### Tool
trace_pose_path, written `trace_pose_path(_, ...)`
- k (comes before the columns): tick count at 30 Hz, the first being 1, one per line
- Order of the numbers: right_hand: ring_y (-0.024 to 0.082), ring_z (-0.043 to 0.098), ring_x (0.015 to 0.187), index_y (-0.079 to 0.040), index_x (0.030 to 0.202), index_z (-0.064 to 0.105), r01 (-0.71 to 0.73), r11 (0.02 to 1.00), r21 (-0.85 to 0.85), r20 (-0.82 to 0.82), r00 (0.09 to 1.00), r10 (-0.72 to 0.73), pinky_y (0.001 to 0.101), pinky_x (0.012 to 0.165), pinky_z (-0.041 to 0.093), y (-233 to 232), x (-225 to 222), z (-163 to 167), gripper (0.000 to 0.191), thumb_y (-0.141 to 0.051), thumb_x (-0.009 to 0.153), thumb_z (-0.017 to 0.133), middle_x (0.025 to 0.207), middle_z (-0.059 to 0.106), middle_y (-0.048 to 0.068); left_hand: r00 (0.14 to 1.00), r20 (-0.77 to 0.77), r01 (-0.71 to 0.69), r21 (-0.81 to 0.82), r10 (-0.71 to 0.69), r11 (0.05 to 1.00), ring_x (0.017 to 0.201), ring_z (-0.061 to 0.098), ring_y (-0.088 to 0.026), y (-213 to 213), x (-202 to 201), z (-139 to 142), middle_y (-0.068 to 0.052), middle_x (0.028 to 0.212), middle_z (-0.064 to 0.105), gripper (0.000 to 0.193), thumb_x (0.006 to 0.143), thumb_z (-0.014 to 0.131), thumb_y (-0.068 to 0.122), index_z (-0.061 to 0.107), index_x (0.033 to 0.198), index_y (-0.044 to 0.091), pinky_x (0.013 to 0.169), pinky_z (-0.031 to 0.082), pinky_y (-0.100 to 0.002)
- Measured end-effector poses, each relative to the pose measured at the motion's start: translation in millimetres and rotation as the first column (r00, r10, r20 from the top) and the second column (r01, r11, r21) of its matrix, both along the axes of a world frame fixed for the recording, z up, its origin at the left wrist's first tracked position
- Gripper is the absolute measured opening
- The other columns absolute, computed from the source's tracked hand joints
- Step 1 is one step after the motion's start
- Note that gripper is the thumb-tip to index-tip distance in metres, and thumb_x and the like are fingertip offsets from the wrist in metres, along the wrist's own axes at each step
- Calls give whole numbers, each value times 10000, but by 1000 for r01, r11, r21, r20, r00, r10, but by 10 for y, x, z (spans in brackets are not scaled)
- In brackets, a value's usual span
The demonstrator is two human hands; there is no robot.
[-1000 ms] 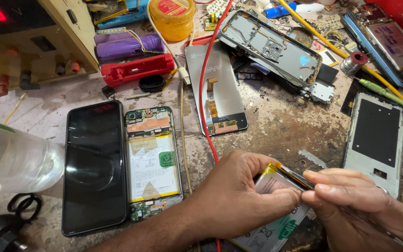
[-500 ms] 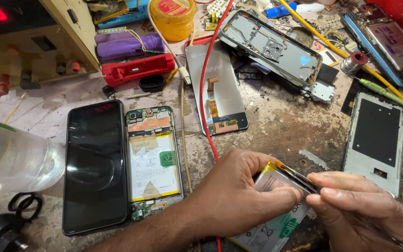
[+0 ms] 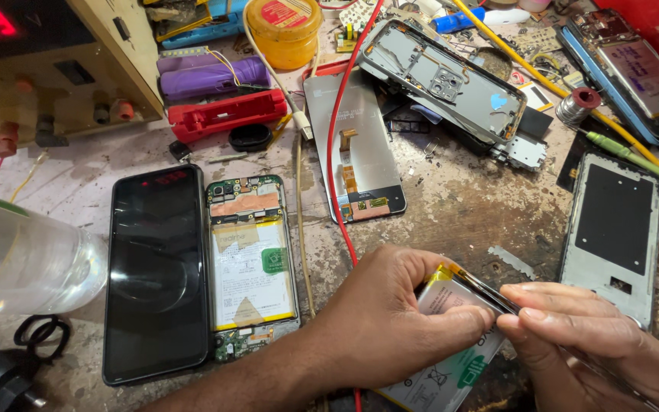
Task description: The person uses tweezers to peel off a protective film from a smartphone battery and then applies a new adhesive strip to the battery edge. The battery is handled and repositioned on the workbench throughout the process.
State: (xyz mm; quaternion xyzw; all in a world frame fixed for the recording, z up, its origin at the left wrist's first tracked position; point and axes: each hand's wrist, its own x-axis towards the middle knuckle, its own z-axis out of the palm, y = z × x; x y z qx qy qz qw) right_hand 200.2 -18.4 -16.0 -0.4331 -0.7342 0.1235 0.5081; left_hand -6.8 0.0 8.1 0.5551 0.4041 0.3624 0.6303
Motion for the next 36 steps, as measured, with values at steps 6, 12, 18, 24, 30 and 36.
trace_pose_path(6, 242, 764, 958, -58, 931, 623, 50, 998, 45, 21, 998, -51, 364, 911, 640, -11, -50, 2, 165, 18, 868, 755, 958, 732, 182, 1000, -28, -7, -25, 6, 1000, 608, 549, -5, 5, 13, 9, 35, 697, 660, 201, 845, 712, 218, 745, 883, 24, 493, 461, -237)
trace_pose_path(12, 275, 759, 980, -42, 1006, 661, -131, 985, 114, 250, 963, 99, 399, 923, 615, -3, 5, 147, 241, -4, 794, 769, 1028, 737, 184, 1000, -6, 3, -14, -3, 1000, 639, 557, 1, 18, 18, -45, 41, 725, 680, 192, 865, 705, 204, 749, 886, 18, 527, 477, -228)
trace_pose_path(18, 234, 771, 996, -52, 1045, 640, -82, 992, 93, 179, 982, 64, 344, 930, 623, -69, 38, 47, 263, 7, 826, 775, 1086, 736, 164, 1000, 31, 1, -25, 0, 1000, 715, 616, -8, 32, 47, -107, 15, 822, 731, 243, 888, 714, 231, 770, 982, 14, 608, 535, -226)
trace_pose_path(24, 224, 767, 999, -59, 1059, 558, -11, 996, -87, -228, 974, -9, 295, 915, 640, -48, 103, -222, 263, -5, 880, 742, 1086, 717, 201, 996, 73, 54, 61, -58, 997, 800, 644, -10, 20, 0, -99, 23, 901, 752, 242, 911, 730, 229, 764, 1067, 47, 703, 559, -234)
trace_pose_path(30, 251, 738, 901, -73, 1265, 353, -53, 946, -319, -369, 926, -72, 298, 776, 597, -23, 273, -85, 423, 13, 946, 616, 1031, 712, 223, 993, 94, 69, 11, -70, 998, 787, 660, -36, 26, -3, -86, -5, 897, 746, 259, 920, 760, 253, 749, 1064, 38, 693, 563, -253)
trace_pose_path(36, 272, 776, 1010, -69, 1193, 368, -187, 925, -330, -431, 902, 28, 376, 907, 665, 66, 244, 47, 383, 1, 916, 623, 1095, 690, 181, 975, 219, 53, -102, -29, 993, 773, 690, -64, 37, 10, -83, -31, 911, 759, 267, 872, 806, 197, 731, 1067, 31, 675, 578, -264)
